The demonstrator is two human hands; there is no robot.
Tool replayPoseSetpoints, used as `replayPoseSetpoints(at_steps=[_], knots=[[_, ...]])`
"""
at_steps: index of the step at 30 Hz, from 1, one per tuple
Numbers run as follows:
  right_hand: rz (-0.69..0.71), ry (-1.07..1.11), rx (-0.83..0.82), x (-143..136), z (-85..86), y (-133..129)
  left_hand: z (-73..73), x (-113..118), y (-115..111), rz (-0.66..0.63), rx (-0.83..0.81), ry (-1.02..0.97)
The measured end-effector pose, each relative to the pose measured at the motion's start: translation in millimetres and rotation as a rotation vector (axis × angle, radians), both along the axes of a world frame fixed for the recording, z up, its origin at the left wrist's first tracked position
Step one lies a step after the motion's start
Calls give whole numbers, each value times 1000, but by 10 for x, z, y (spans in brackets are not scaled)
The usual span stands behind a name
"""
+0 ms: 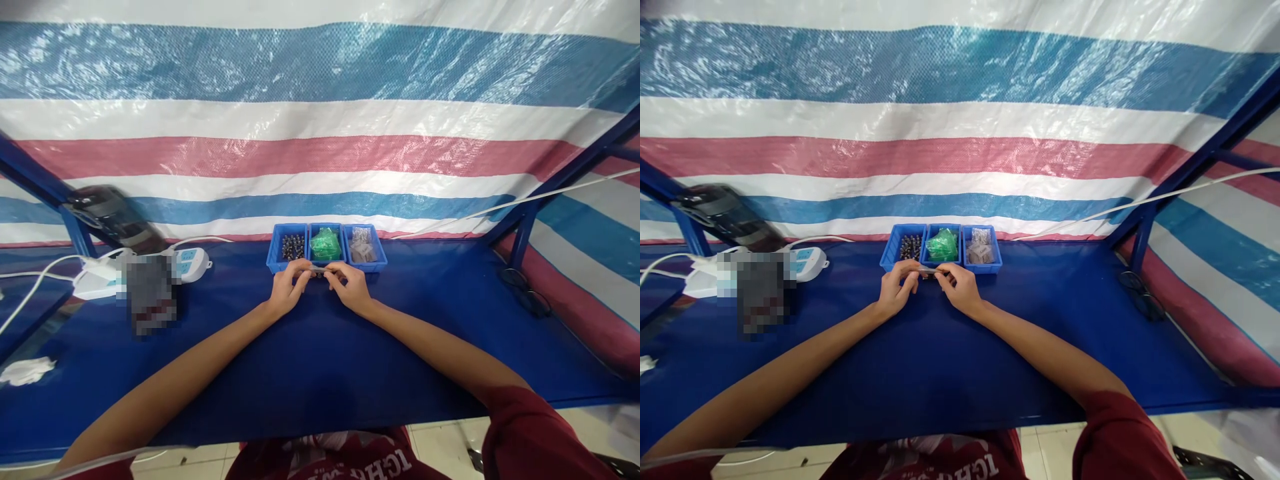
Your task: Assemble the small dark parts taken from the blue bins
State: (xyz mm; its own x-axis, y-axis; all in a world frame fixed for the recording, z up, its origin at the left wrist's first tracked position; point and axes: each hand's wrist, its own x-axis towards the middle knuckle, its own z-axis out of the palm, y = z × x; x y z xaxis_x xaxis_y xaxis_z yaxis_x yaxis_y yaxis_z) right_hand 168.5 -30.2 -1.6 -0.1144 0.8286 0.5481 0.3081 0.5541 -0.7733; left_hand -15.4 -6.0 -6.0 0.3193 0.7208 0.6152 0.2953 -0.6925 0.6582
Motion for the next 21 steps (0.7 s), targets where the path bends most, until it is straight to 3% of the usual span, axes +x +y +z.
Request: replayPoseSetpoints(at_steps=[7,21], knots=[[-8,-22,13,13,-19,9,54,26,-28,116,76,86],[-21,-45,92,-5,-11,20,-13,16,18,71,131,55]])
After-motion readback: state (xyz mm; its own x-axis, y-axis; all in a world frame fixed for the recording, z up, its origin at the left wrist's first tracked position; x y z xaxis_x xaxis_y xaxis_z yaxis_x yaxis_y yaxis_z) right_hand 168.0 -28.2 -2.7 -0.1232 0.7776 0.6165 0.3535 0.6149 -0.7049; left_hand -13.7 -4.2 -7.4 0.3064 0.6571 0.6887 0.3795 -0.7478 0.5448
